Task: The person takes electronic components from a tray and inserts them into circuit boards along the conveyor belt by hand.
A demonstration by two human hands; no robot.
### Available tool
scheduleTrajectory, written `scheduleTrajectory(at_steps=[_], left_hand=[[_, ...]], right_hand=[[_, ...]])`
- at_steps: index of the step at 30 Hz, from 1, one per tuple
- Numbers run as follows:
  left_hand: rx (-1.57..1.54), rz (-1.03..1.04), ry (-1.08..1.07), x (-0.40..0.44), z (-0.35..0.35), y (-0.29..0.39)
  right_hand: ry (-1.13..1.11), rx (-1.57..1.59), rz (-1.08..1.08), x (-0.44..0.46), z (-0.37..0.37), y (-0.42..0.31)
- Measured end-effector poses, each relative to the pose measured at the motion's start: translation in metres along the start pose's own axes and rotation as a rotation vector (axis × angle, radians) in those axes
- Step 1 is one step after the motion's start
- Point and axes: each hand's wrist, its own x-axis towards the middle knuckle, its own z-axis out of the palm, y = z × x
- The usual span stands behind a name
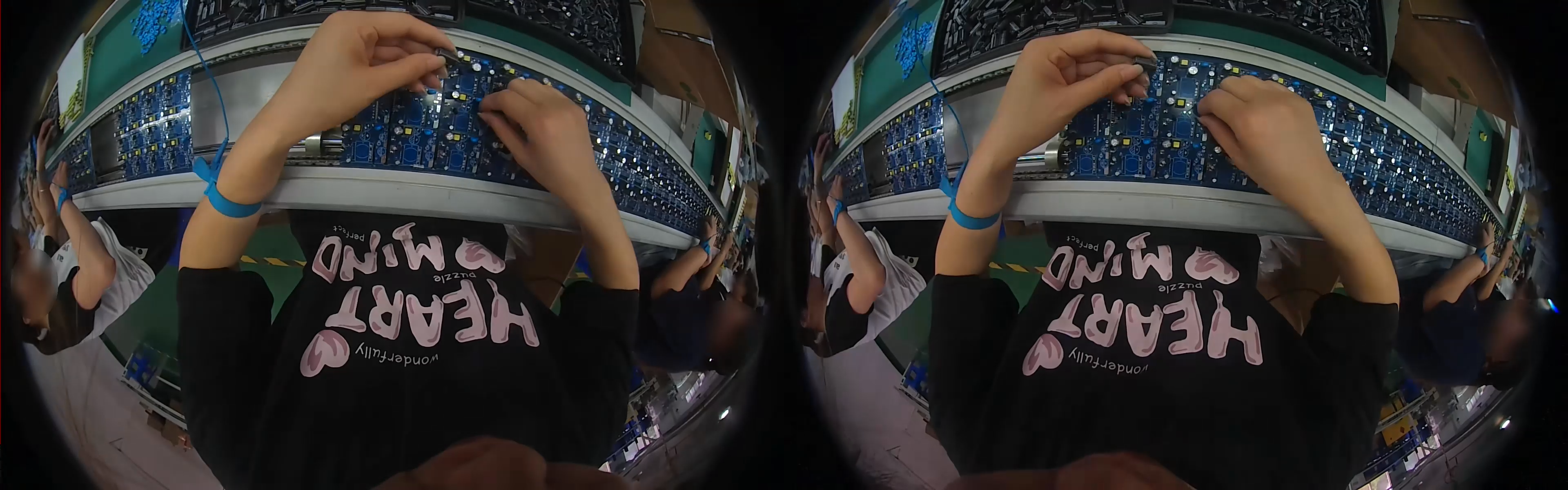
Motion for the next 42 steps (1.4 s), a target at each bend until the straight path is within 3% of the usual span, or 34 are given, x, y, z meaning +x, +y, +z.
scheduleTrajectory(at_steps=[2, 4, 8, 14, 19, 27, 29, 33, 35, 42], left_hand=[[0.034, -0.018, 0.042, -0.001, 0.005, 0.001], [0.377, 0.204, 0.117, -0.003, 0.007, 0.002], [0.452, 0.202, 0.096, -0.006, 0.011, 0.01], [0.505, 0.13, 0.069, -0.014, 0.019, 0.01], [0.717, 0.361, 0.012, -0.013, 0.032, 0.006], [0.965, 0.435, -0.014, -0.006, 0.042, 0.0], [0.963, 0.428, -0.011, -0.004, 0.043, -0.003], [0.979, 0.458, 0.0, -0.003, 0.041, -0.001], [0.988, 0.459, -0.03, -0.001, 0.04, 0.002], [1.072, 0.496, -0.09, 0.008, 0.038, 0.001]], right_hand=[[-0.005, -0.037, -0.051, 0.005, -0.007, 0.005], [0.099, 0.132, 0.062, 0.014, -0.02, 0.015], [0.218, -0.102, 0.203, 0.026, -0.035, 0.054], [0.243, 0.09, 0.218, 0.019, -0.036, 0.054], [0.258, 0.254, 0.225, 0.015, -0.034, 0.053], [0.287, 0.476, 0.244, -0.002, -0.032, 0.048], [0.303, 0.824, 0.36, -0.012, -0.026, 0.04], [0.336, 0.924, 0.327, -0.013, -0.024, 0.031], [0.189, 1.016, 0.414, -0.017, -0.028, 0.035], [0.094, 1.319, 0.478, -0.017, -0.023, 0.04]])
